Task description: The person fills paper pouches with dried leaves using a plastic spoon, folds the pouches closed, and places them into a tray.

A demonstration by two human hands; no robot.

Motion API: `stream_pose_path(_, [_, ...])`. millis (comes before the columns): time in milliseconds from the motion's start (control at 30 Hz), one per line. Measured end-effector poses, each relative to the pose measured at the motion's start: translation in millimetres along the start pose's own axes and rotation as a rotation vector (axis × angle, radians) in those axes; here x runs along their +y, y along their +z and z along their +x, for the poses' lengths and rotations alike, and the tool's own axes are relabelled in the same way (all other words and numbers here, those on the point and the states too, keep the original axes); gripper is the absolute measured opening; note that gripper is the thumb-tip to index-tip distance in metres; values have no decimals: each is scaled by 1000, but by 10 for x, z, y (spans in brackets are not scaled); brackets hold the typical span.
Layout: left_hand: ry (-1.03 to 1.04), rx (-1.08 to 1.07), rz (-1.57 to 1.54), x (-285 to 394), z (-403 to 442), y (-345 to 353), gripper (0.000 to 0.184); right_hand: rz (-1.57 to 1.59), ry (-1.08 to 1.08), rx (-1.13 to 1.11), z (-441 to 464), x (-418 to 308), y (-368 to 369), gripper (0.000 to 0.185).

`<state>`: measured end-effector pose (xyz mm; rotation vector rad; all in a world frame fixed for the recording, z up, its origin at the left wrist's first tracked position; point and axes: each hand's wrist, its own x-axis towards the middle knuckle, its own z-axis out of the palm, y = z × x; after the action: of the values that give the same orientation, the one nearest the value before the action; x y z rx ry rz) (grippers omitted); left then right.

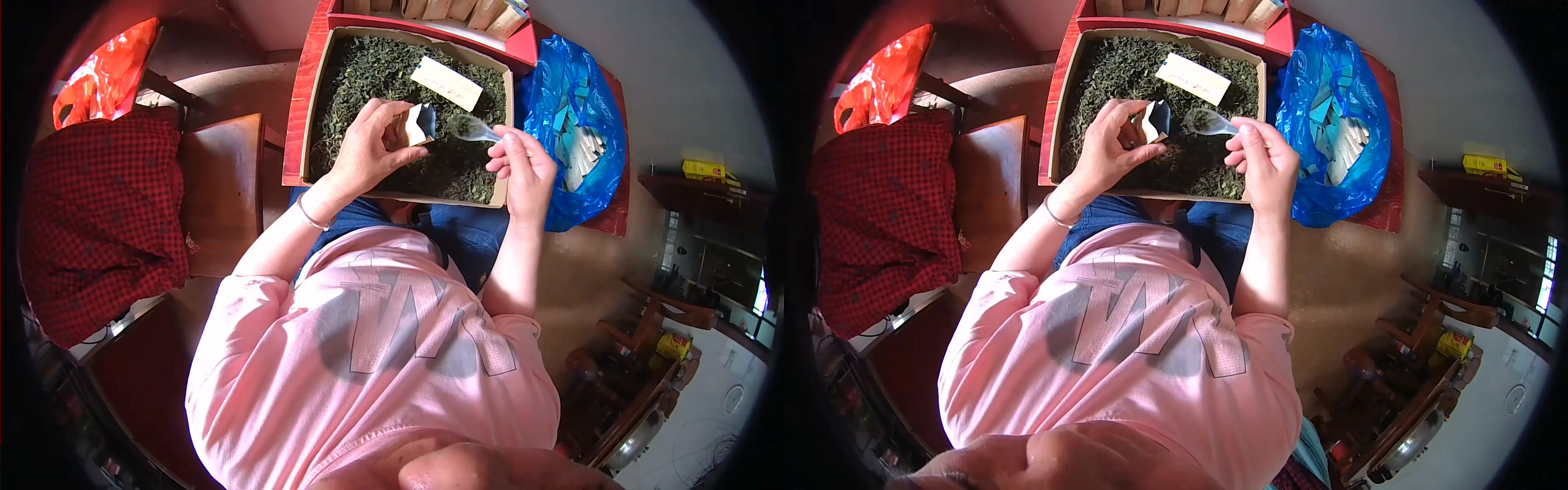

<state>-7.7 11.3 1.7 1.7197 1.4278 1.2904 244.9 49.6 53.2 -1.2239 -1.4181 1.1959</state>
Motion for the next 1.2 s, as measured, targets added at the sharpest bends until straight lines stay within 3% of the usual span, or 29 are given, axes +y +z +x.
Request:
stream_pose_path(133, [30, -1, 15, 1, -2, 5, 67, 16, -100, 24, -94, -124, 152, 28])
stream_pose_path(333, [35, 11, 37, -19, -4, 6, 64, -411, -594, -48, -141, -166, 301, 21])
stream_pose_path(467, [9, -1, -18, 22, 2, -3, 66, -490, -772, -49, -129, -156, 325, 21])
stream_pose_path(600, [4, 13, 6, -9, -7, -7, 66, -491, -671, 49, -131, -148, 282, 19])
stream_pose_path(800, [33, 46, 20, -46, -13, 0, 67, -796, -340, -283, -120, 104, 250, 16])
stream_pose_path(933, [34, 52, 32, -36, -22, -4, 67, -863, -289, -363, -136, 287, 290, 18])
stream_pose_path(1000, [40, 50, 32, -50, -19, -2, 67, -701, -89, -528, -104, 330, 307, 18])
stream_pose_path(1067, [47, 50, 32, -45, -15, -2, 67, -620, -83, -522, -106, 392, 358, 20])
stream_pose_path(1133, [42, 45, 56, -18, -16, -18, 65, -490, 131, -533, -97, 377, 394, 22])
stream_pose_path(1200, [35, 50, 39, -33, -25, -5, 65, -409, 212, -516, -76, 408, 416, 23])
